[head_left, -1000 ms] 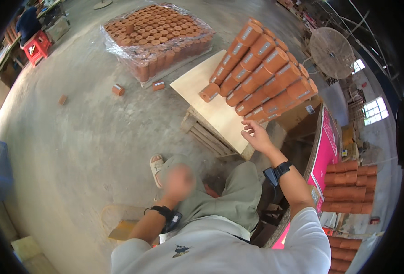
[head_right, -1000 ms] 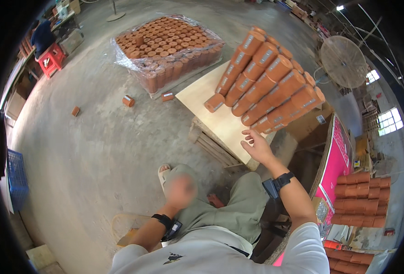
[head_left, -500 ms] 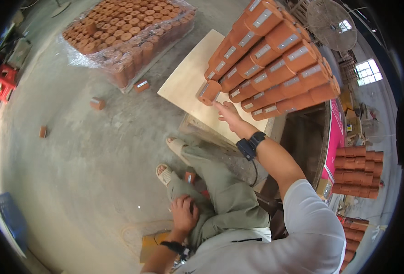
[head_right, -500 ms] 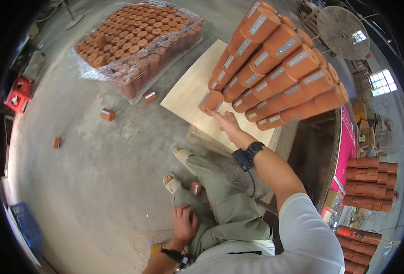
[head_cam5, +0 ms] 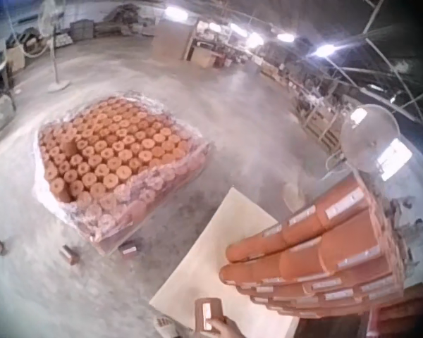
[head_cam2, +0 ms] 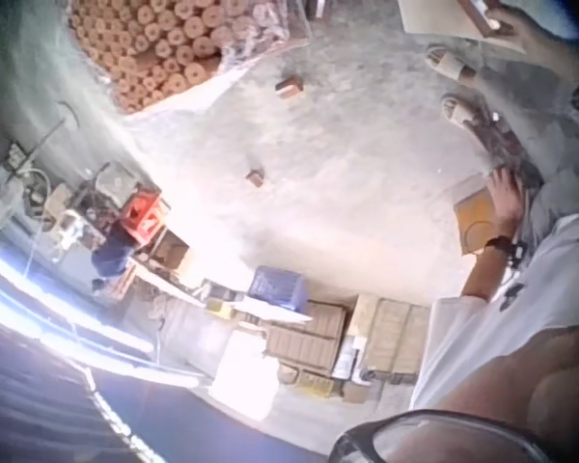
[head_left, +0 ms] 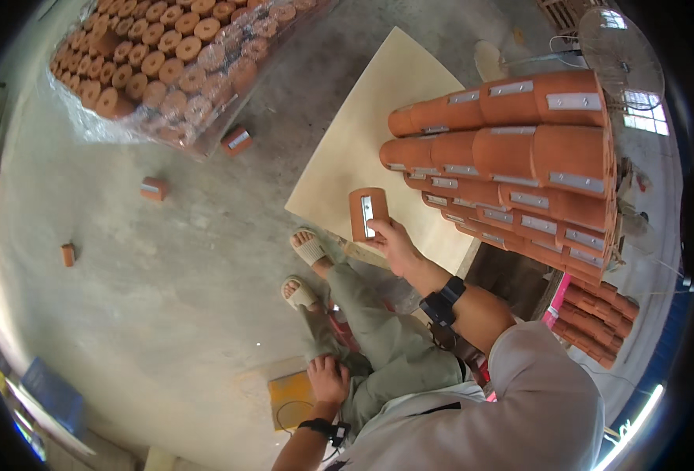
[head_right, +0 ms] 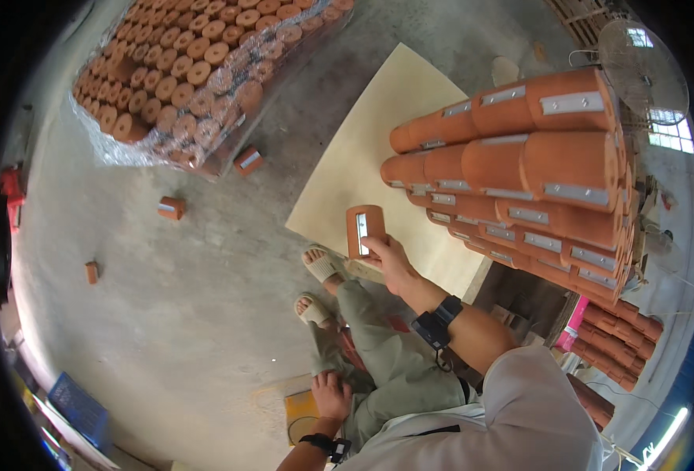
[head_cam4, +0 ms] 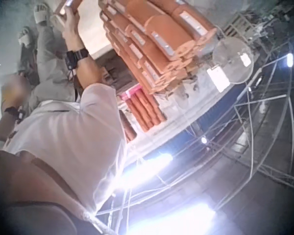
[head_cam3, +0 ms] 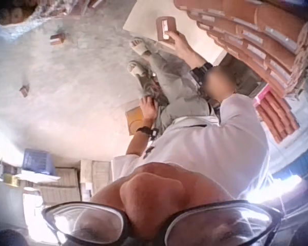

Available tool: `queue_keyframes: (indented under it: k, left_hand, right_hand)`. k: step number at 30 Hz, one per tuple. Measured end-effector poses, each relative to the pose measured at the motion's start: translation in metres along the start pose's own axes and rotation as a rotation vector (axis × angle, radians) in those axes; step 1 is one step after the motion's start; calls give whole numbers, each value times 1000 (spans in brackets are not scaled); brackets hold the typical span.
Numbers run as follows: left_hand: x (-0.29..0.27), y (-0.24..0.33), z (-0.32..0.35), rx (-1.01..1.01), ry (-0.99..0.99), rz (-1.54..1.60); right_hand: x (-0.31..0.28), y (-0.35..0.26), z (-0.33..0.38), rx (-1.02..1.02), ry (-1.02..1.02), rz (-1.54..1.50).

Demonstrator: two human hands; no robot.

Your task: The recorder picks up cylindrical clay or wood components, stacks them, and then uses a power screwdriver to attach metal brackets to the components on a workbench.

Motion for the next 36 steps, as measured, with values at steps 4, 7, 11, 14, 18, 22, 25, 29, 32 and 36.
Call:
queue_keyframes:
  k: [4,7,11,14,18,22,25,29,32,36]
  left_hand:
    - [-29,13,-8,-84,-90,-161]
    - [-67,11,-2,-163,-86,-206]
    - [-119,5,12,-270,-84,-231]
    - [-142,-17,35,-296,-66,-231]
    - [-159,-24,43,-339,-89,-218]
    - [-168,-38,34,-356,-136,-204]
    - [-181,-58,33,-344,-145,-204]
    - [-197,-86,32,-356,-145,-156]
    - [-208,-109,48,-387,-123,-112]
    - [-198,-117,50,-353,-112,-41]
  right_hand:
    - [49,-32,-23,91,-138,-431]
    - [88,-78,-54,57,-76,-726]
    - [95,-116,-113,52,174,-1005]
    - [96,-127,-141,148,408,-1078]
    - [85,-126,-159,222,554,-1066]
    - [72,-127,-172,266,554,-1045]
    - [74,-124,-175,328,511,-1011]
    - [61,-132,-178,310,504,-972]
    - [82,-150,-169,117,623,-829]
    - [56,-153,-180,-23,533,-687]
Point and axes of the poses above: each hand's wrist, its own z-axis away from the middle knuckle, its own x-axis out of the palm, y = z × x, the point moved 6 cm from there along -z, towards the middle knuckle, and after that the axes turned 11 degrees about -x, right-handed, at the moved point
